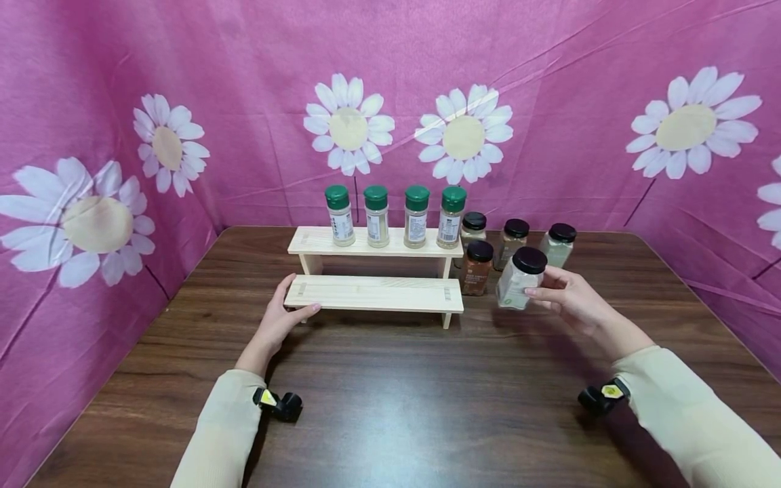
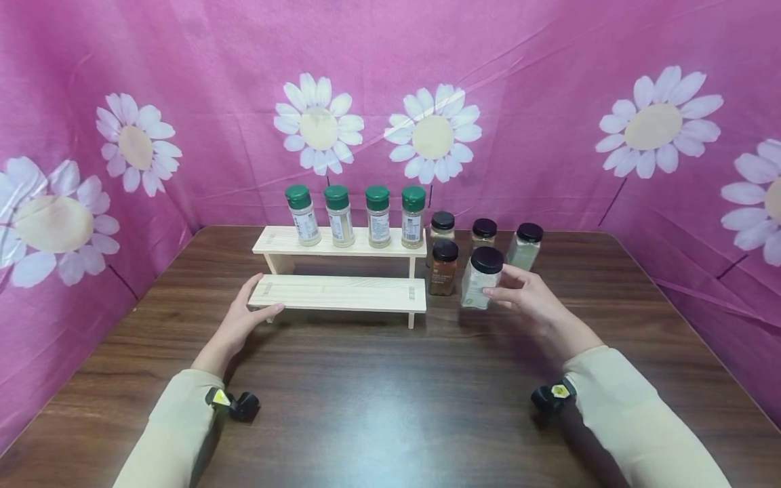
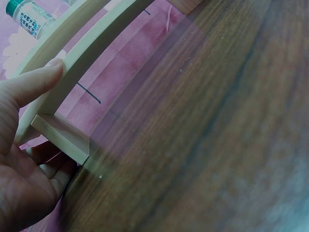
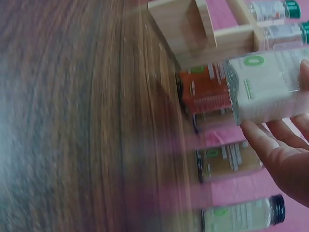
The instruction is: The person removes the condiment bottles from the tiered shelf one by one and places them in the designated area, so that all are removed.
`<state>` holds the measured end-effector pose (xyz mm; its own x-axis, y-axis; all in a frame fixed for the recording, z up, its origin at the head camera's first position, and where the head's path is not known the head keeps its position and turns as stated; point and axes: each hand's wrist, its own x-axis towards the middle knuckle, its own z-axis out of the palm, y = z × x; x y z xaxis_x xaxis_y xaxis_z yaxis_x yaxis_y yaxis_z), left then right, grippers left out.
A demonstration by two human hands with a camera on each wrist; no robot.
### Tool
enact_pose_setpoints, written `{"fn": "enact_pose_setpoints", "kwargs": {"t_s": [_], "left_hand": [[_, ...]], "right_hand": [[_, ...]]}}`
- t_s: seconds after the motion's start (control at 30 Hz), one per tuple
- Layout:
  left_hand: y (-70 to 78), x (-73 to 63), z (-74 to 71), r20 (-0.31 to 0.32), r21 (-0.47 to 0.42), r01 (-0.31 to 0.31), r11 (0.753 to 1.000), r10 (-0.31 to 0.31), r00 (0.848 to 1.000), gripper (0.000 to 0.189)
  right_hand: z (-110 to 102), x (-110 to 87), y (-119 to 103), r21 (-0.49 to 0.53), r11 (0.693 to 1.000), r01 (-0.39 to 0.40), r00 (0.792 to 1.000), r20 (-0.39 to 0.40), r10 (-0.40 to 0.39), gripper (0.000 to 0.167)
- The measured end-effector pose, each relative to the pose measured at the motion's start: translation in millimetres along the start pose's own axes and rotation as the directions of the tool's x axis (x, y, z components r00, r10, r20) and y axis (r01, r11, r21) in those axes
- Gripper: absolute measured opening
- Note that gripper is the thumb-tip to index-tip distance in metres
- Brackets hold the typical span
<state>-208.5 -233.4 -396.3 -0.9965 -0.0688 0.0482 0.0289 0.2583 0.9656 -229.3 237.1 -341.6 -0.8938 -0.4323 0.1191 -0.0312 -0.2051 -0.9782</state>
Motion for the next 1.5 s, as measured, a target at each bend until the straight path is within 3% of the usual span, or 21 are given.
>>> {"fn": "enact_pose_setpoints", "kwargs": {"t_s": [0.2, 0.47, 0.63, 1.13, 1.5], "left_hand": [[-1.3, 0.6, 0.2, 0.002, 0.003, 0.000, 1.000, 0.000, 1.000, 0.083], [-1.9, 1.2, -0.2, 0.004, 0.000, 0.003, 1.000, -0.003, 1.000, 0.084], [-1.5, 1.5, -0.5, 0.002, 0.006, 0.007, 1.000, -0.007, 1.000, 0.084], [-3.0, 3.7, 0.0, -0.009, -0.007, 0.008, 1.000, -0.008, 1.000, 0.083], [-3.8, 3.4, 0.2, -0.011, -0.009, 0.003, 1.000, -0.003, 1.000, 0.083]], "right_hand": [[-15, 2.7, 3, 0.018, 1.000, -0.011, 1.000, -0.018, 0.011, 0.036], [-37, 12.3, 13, 0.102, 0.994, -0.025, 0.999, 0.036, 0.021, 0.038], [-46, 19.5, 20, 0.139, 0.990, -0.041, 0.999, 0.030, 0.037, 0.037], [-54, 34.6, 34, 0.159, 0.983, -0.090, 0.995, -0.024, 0.095, 0.037], [-57, 40.2, 41, 0.137, 0.987, -0.083, 0.997, 0.006, 0.083, 0.038]]}}
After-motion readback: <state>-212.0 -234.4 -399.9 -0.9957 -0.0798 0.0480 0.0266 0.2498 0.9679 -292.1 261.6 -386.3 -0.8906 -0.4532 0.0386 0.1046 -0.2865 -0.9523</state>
